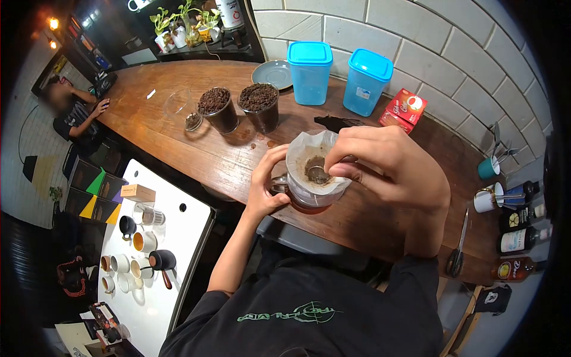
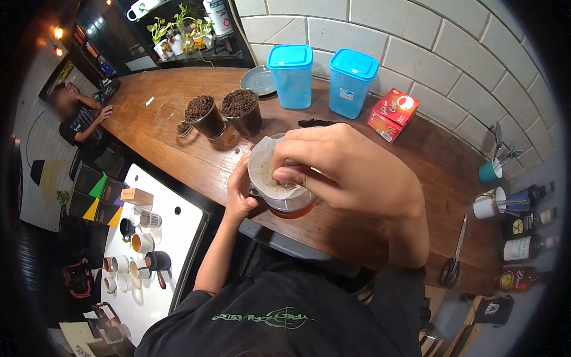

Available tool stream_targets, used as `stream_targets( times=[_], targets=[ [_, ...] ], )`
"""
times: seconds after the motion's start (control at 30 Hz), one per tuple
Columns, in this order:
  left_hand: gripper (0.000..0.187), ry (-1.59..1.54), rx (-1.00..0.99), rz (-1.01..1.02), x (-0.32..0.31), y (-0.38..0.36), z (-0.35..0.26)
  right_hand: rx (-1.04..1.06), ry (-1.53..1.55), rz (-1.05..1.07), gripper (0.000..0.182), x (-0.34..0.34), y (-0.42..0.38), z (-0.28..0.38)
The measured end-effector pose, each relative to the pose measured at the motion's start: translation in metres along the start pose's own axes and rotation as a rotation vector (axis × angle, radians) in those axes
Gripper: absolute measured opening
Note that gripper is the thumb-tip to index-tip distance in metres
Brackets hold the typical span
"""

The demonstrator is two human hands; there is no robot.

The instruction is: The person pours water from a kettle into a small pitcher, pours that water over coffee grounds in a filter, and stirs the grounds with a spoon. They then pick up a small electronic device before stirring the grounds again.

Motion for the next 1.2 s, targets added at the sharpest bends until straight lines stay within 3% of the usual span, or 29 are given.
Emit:
stream_targets(
  times=[0.23, 0.47, 0.57, 0.63, 0.67, 0.7, 0.77, 0.8, 0.97, 1.03, 1.2],
  targets=[
    [0.102, 0.105, 0.003, 0.023, -0.006, 0.001, -0.002, -0.027, -0.074, -0.089, 0.011, 0.012, -0.002, 0.007],
    [0.107, 0.107, 0.071, 0.045, -0.007, -0.003, 0.006, -0.007, -0.101, -0.029, 0.011, 0.006, -0.006, 0.004],
    [0.102, 0.024, 0.013, 0.016, -0.006, -0.001, 0.008, 0.003, -0.138, -0.008, 0.008, 0.009, -0.008, 0.006],
    [0.097, -0.095, 0.094, -0.113, 0.002, 0.000, 0.012, 0.001, -0.075, 0.043, 0.008, 0.003, -0.010, 0.006],
    [0.068, -0.172, -0.012, -0.120, 0.001, 0.004, 0.002, -0.002, -0.075, 0.042, 0.008, 0.003, -0.010, 0.006],
    [0.068, -0.172, -0.009, -0.117, 0.002, 0.004, 0.001, -0.021, -0.057, 0.071, 0.009, 0.000, -0.011, 0.004],
    [0.039, 0.137, 0.019, -0.186, 0.014, 0.003, 0.000, -0.037, -0.040, 0.098, 0.011, -0.002, -0.010, 0.002],
    [0.018, 0.087, -0.011, -0.226, 0.015, 0.003, -0.003, -0.032, -0.022, 0.106, 0.011, -0.002, -0.011, 0.001],
    [0.020, -0.067, 0.013, -0.294, 0.034, 0.001, 0.011, -0.035, 0.010, 0.132, 0.011, -0.004, -0.011, 0.001],
    [0.022, -0.377, 0.056, -0.379, 0.040, -0.001, 0.020, -0.011, -0.047, 0.127, 0.011, -0.004, -0.012, 0.001],
    [0.034, -0.408, 0.119, -0.414, 0.042, -0.004, 0.024, -0.013, -0.049, 0.129, 0.011, -0.003, -0.013, 0.002]
  ],
)
Point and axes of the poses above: each hand's wrist, its own y-axis towards the middle knuckle, its own x-axis out of the back of the hand, z = x × y, the point moved 9 cm from there along y, towards the middle knuckle, and after that the axes turned 12 degrees about -y, right-handed, at the moved point
